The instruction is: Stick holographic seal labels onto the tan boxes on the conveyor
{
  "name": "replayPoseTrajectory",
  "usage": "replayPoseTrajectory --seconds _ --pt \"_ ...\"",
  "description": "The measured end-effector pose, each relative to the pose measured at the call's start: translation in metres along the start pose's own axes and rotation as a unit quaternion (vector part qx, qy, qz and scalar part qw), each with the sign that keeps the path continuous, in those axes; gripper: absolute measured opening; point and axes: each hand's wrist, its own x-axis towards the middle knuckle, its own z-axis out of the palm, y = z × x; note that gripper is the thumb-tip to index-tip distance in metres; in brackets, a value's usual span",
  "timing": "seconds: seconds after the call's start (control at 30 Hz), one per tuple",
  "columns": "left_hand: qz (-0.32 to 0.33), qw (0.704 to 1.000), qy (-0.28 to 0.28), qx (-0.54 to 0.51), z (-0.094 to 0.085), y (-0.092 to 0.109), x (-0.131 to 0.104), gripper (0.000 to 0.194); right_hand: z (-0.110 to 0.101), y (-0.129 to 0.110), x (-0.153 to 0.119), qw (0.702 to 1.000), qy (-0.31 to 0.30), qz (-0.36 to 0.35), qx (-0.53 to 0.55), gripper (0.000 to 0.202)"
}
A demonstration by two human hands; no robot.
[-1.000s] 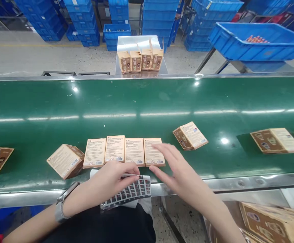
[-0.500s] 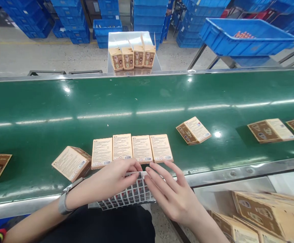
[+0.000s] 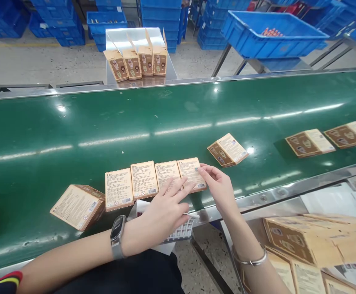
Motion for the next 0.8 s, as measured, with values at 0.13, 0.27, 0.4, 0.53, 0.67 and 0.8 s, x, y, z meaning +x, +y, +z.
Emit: replayPoseTrajectory --seconds 0.13,0.27,0.4,0.53,0.67,0.8 --pt "-0.005 0.998 -0.057 0.016 0.006 -0.003 0.009 0.015 -0.003 -0.001 0.001 0.999 0.022 -0.008 -0.022 0.04" --pt "-0.004 0.997 -0.069 0.019 0.003 0.0 0.016 0.016 -0.006 0.0 0.001 0.994 0.046 -0.058 -0.084 0.036" --pt "-0.002 0.996 -0.078 0.033 0.004 0.003 0.024 0.015 -0.002 0.003 0.002 0.966 0.105 -0.146 -0.188 0.033" --pt "0.013 0.997 -0.077 0.012 0.008 0.002 0.029 0.013 -0.003 0.0 0.01 0.948 0.188 -0.169 -0.195 0.04" --pt "0.016 0.993 -0.062 -0.101 0.0 0.0 0.027 0.02 -0.02 -0.022 -0.001 0.902 0.204 -0.276 -0.26 0.023" --pt "-0.092 0.96 -0.066 -0.255 -0.016 0.001 0.02 0.023 -0.042 -0.05 -0.037 0.885 -0.14 -0.304 -0.324 0.027"
